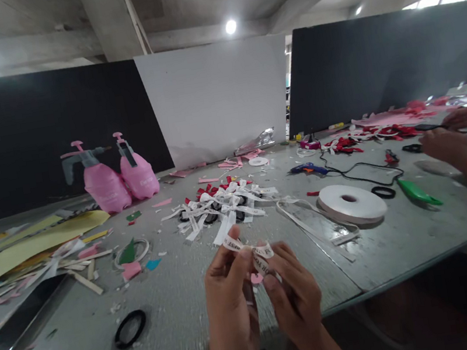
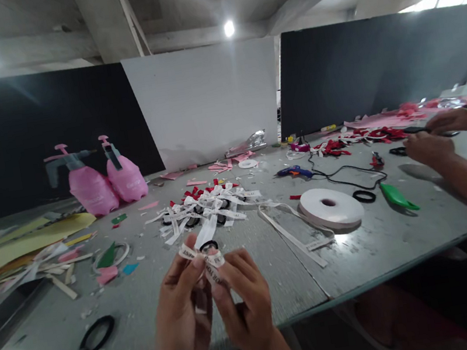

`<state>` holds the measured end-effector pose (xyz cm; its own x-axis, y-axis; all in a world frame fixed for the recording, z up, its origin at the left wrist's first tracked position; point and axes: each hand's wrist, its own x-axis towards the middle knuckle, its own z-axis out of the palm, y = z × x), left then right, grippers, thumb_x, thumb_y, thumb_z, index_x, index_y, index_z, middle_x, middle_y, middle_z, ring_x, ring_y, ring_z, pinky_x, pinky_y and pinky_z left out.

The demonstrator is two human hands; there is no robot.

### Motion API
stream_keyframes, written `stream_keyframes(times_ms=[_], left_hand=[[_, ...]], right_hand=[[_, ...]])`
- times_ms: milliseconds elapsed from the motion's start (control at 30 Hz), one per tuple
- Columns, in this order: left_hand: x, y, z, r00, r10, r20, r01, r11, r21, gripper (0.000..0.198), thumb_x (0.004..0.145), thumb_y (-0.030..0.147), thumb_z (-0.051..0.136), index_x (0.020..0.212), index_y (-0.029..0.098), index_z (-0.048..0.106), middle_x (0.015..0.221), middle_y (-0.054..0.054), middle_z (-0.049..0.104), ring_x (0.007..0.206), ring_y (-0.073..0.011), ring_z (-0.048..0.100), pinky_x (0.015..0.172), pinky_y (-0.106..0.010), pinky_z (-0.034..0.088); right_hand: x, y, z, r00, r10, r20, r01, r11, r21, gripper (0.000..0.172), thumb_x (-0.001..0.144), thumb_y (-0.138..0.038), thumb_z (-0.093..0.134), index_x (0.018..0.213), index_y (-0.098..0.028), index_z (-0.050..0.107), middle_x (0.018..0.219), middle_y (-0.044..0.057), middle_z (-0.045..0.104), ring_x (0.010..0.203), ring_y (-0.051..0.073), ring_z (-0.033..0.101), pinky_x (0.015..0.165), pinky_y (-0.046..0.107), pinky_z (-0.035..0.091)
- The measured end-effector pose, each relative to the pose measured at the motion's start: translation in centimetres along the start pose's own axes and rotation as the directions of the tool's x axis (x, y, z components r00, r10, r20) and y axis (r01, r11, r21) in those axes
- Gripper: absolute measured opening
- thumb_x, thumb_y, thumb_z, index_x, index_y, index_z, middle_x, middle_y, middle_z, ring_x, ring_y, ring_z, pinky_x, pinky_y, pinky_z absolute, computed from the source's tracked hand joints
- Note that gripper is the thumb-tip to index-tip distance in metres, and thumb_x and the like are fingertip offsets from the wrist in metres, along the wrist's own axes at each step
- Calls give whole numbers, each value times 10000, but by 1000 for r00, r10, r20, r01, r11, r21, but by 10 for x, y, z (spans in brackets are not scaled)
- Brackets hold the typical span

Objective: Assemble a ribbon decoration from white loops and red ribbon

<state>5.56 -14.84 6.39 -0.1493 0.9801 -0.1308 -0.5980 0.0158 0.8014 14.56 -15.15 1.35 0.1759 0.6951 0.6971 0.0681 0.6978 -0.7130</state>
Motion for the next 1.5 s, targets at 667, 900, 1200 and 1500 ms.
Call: stream_keyframes(times_ms=[667,900,1200,1500], left_hand=[[-1,-2,-11,955,127,269,-208,932,296,467,769,365,723,1213,226,674,886,-54,709,847,-148,631,740,-209,507],[1,-3,-16,952,135,275,-202,951,232,445,780,349,712,1209,237,677,973,-72,723,780,-137,635,678,-206,510],[4,-1,-14,970,137,200,-186,949,256,435,668,336,805,1070,183,739,936,-86,726,849,-190,668,713,-245,536],[10,0,-15,996,76,54,-78,996,40,578,634,296,831,1185,207,680,865,-35,709,796,-133,664,770,-229,522]], right_hand=[[17,-10,3,899,439,-11,-372,775,511,296,780,-304,729,1070,-245,717,793,32,662,634,111,577,588,217,503],[18,-13,-1,914,396,82,-383,780,494,254,827,-284,683,1077,-251,711,822,36,674,648,117,592,583,221,505],[11,-11,-4,991,113,71,-114,993,18,260,917,-213,536,1145,-265,651,925,43,687,775,156,632,683,263,523],[8,6,-7,905,-343,253,419,825,-378,539,827,-27,558,1343,-169,492,1056,132,654,919,213,572,775,365,506]])
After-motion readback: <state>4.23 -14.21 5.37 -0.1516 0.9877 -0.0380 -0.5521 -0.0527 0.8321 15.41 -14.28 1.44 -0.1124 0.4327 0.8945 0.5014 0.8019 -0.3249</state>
